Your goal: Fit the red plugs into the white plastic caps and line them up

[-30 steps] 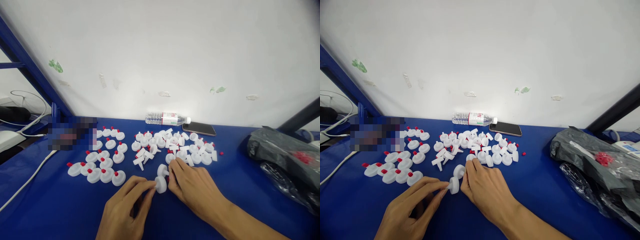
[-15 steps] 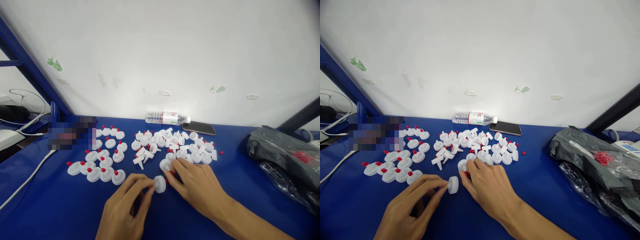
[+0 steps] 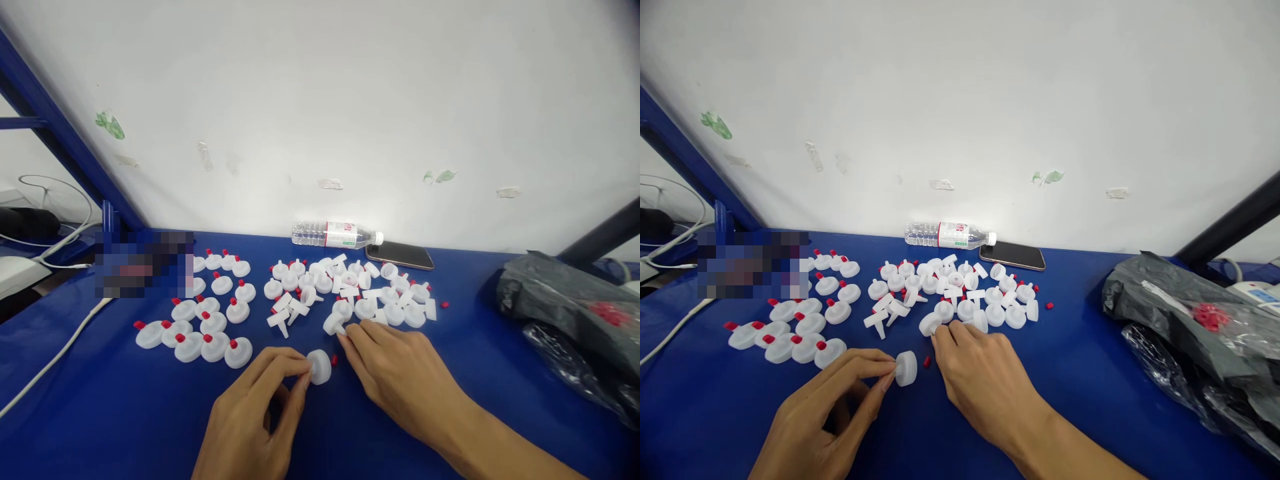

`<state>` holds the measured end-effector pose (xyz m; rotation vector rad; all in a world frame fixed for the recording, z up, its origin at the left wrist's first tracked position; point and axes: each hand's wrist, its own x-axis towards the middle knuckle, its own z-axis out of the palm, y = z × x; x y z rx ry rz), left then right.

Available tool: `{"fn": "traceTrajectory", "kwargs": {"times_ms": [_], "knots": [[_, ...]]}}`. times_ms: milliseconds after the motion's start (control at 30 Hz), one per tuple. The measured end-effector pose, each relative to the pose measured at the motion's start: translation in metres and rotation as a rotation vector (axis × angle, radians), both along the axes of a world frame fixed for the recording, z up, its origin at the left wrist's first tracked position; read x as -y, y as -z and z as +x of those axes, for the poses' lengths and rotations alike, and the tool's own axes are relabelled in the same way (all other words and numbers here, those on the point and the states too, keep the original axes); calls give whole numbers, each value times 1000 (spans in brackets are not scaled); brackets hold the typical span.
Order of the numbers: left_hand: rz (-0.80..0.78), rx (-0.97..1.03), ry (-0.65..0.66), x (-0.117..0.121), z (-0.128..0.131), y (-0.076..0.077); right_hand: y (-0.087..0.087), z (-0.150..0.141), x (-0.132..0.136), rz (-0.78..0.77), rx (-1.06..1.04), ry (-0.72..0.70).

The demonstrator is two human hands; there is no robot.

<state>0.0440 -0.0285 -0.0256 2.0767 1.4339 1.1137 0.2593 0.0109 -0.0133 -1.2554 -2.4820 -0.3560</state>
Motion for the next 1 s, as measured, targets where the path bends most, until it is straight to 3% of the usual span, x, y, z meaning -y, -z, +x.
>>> {"fn": "traceTrajectory", "kwargs": {"times_ms": [500, 767, 867, 1000], "knots": [[-37, -28, -32, 0, -5, -1, -1, 6, -2, 14, -128, -41], [59, -90, -77, 1, -3, 3, -2, 6, 1, 117, -279, -71], [65, -116, -61, 0, -3, 4, -1, 2, 1, 35, -372, -131], [1, -110, -25, -1, -2, 4, -2, -4, 3, -196, -593, -208]]}}
